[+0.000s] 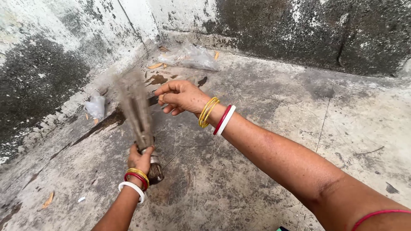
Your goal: Cleaning a hand broom by hitting it against the floor and picking out debris with hands.
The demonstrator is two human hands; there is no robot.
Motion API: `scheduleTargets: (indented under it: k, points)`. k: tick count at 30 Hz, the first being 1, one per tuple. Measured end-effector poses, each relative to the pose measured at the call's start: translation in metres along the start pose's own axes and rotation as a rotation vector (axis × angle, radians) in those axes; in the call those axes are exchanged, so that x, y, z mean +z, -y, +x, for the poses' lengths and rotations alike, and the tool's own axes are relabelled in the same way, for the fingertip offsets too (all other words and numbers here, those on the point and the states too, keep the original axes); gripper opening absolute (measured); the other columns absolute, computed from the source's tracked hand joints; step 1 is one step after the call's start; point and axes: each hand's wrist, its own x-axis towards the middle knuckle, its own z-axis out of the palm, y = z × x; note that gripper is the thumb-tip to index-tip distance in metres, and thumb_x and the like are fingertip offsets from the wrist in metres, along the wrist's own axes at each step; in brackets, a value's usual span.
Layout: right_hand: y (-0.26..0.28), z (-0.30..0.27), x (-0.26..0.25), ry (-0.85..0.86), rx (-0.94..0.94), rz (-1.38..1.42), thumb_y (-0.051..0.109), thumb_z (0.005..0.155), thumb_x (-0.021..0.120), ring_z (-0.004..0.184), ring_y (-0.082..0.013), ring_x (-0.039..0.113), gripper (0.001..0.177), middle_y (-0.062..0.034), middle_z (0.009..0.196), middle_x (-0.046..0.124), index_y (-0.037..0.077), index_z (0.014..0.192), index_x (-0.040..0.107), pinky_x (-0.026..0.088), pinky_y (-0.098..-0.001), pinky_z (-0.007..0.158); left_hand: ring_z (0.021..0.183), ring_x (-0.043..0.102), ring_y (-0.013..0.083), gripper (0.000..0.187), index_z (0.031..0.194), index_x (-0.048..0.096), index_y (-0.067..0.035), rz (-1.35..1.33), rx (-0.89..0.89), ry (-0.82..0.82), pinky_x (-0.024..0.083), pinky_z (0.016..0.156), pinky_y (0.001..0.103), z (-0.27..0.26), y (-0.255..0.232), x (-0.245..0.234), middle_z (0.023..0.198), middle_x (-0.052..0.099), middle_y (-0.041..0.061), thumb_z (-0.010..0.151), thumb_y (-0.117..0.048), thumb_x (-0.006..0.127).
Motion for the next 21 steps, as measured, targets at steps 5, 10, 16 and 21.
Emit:
scheduleTargets:
  k: [5, 10, 16, 21]
  points:
    - [0.004, -0.001, 0.004, -0.001, 0.016, -0.015, 0.020, 0.095, 0.066, 0.079, -0.0117, 0.074, 0.034, -0.0035, 0.104, 0.074, 0.005, 0.125, 0.067, 0.061, -0.0246, 0.063, 0.107, 0.071, 0.0336, 0.076, 0.142, 0.055, -0.008, 0.269, 0.165, 0.271, 0.054, 0.097, 0.043, 0.002, -0.010, -0.019, 0.121, 0.073, 0.018, 0.074, -0.032, 0.080]
    - [0.012, -0.012, -0.009, -0.018, 0.019, -0.029, 0.021, 0.095, 0.067, 0.079, -0.0110, 0.074, 0.034, -0.0034, 0.104, 0.074, 0.005, 0.126, 0.066, 0.060, -0.0245, 0.063, 0.103, 0.077, 0.0381, 0.078, 0.145, 0.054, -0.009, 0.317, -0.163, 0.309, 0.061, 0.093, 0.048, 0.014, 0.009, -0.032, 0.122, 0.075, 0.020, 0.074, -0.030, 0.080]
    - [0.005, -0.002, -0.007, -0.030, 0.030, -0.003, 0.020, 0.094, 0.068, 0.079, -0.0111, 0.074, 0.035, -0.0039, 0.102, 0.075, 0.005, 0.125, 0.067, 0.060, -0.0246, 0.063, 0.107, 0.065, 0.0431, 0.070, 0.129, 0.066, 0.002, 0.367, -0.098, -0.091, 0.051, 0.092, 0.049, 0.027, 0.025, -0.033, 0.122, 0.068, 0.030, 0.082, -0.046, 0.085]
    - [-0.052, 0.026, 0.004, -0.079, -0.050, -0.209, 0.022, 0.090, 0.071, 0.093, -0.0182, 0.073, 0.038, -0.0084, 0.108, 0.076, 0.003, 0.122, 0.070, 0.059, -0.0312, 0.079, 0.079, 0.070, 0.0215, 0.060, 0.128, 0.061, 0.000, -0.254, 0.088, 0.177, 0.056, 0.070, 0.037, -0.017, -0.035, 0.010, 0.105, 0.074, 0.012, 0.079, -0.028, 0.080]
